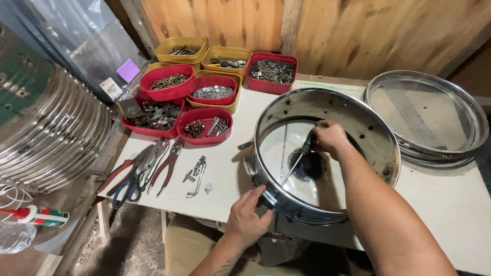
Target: Installing a drum strainer mechanism onto a snare drum shell using a screwdriver and screws.
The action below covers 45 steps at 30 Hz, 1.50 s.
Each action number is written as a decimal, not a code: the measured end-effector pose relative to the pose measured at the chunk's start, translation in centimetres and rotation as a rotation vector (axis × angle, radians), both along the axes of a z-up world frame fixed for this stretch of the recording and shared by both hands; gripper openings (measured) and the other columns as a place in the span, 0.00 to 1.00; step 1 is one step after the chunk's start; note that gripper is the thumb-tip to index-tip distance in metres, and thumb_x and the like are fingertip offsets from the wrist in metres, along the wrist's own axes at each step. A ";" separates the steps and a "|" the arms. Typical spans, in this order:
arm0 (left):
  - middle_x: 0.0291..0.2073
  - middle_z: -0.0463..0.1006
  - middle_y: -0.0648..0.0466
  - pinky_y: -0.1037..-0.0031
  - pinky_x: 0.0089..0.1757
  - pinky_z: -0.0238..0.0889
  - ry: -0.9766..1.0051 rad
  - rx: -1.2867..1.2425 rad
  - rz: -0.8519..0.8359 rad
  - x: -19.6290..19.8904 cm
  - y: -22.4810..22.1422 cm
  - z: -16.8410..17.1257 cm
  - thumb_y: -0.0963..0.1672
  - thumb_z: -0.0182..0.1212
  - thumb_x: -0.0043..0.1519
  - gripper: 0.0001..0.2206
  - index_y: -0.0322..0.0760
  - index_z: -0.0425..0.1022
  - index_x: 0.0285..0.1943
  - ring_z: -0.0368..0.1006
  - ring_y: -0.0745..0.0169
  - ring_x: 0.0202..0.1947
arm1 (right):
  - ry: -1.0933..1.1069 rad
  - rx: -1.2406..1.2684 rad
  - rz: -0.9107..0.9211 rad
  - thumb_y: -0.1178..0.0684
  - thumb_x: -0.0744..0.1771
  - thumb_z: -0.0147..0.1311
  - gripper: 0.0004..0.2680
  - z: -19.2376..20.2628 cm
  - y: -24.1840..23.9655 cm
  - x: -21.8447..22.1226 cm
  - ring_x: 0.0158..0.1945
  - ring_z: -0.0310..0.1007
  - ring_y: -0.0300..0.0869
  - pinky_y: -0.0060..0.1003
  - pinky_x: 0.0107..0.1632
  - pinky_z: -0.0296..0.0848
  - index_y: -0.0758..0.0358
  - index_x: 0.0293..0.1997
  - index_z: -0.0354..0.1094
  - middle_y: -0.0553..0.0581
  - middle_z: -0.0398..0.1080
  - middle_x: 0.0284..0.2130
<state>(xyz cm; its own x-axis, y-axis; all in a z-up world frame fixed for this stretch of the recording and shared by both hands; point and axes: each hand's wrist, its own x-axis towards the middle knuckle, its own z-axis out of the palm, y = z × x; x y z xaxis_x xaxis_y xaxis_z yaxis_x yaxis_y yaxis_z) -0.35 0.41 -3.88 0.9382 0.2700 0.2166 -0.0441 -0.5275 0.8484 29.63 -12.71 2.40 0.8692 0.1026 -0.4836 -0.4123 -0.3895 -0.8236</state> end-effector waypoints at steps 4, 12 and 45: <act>0.61 0.71 0.38 0.80 0.18 0.75 0.100 0.021 -0.032 -0.7 2.4 1.2 0.47 0.53 0.63 0.28 0.34 0.57 0.73 0.53 0.81 0.09 | -0.057 -0.016 -0.014 0.54 0.68 0.44 0.12 -0.9 0.1 0.5 0.30 0.71 0.53 0.48 0.33 0.80 0.62 0.54 0.69 0.64 0.68 0.32; 0.64 0.67 0.39 0.55 0.58 0.64 0.497 0.617 0.244 -2.0 11.0 -3.4 0.41 0.46 0.66 0.20 0.33 0.65 0.69 0.66 0.44 0.60 | -0.302 -0.154 -0.237 0.48 0.66 0.37 0.17 0.5 -0.7 0.6 0.45 0.70 0.53 0.52 0.31 0.72 0.53 0.56 0.71 0.59 0.71 0.49; 0.40 0.76 0.36 0.44 0.48 0.67 0.265 0.604 0.287 26.6 26.3 4.8 0.36 0.45 0.54 0.15 0.30 0.77 0.45 0.74 0.27 0.44 | -0.445 0.446 -0.530 0.53 0.68 0.35 0.12 0.0 -2.6 2.7 0.18 0.62 0.43 0.38 0.17 0.58 0.56 0.53 0.65 0.55 0.64 0.26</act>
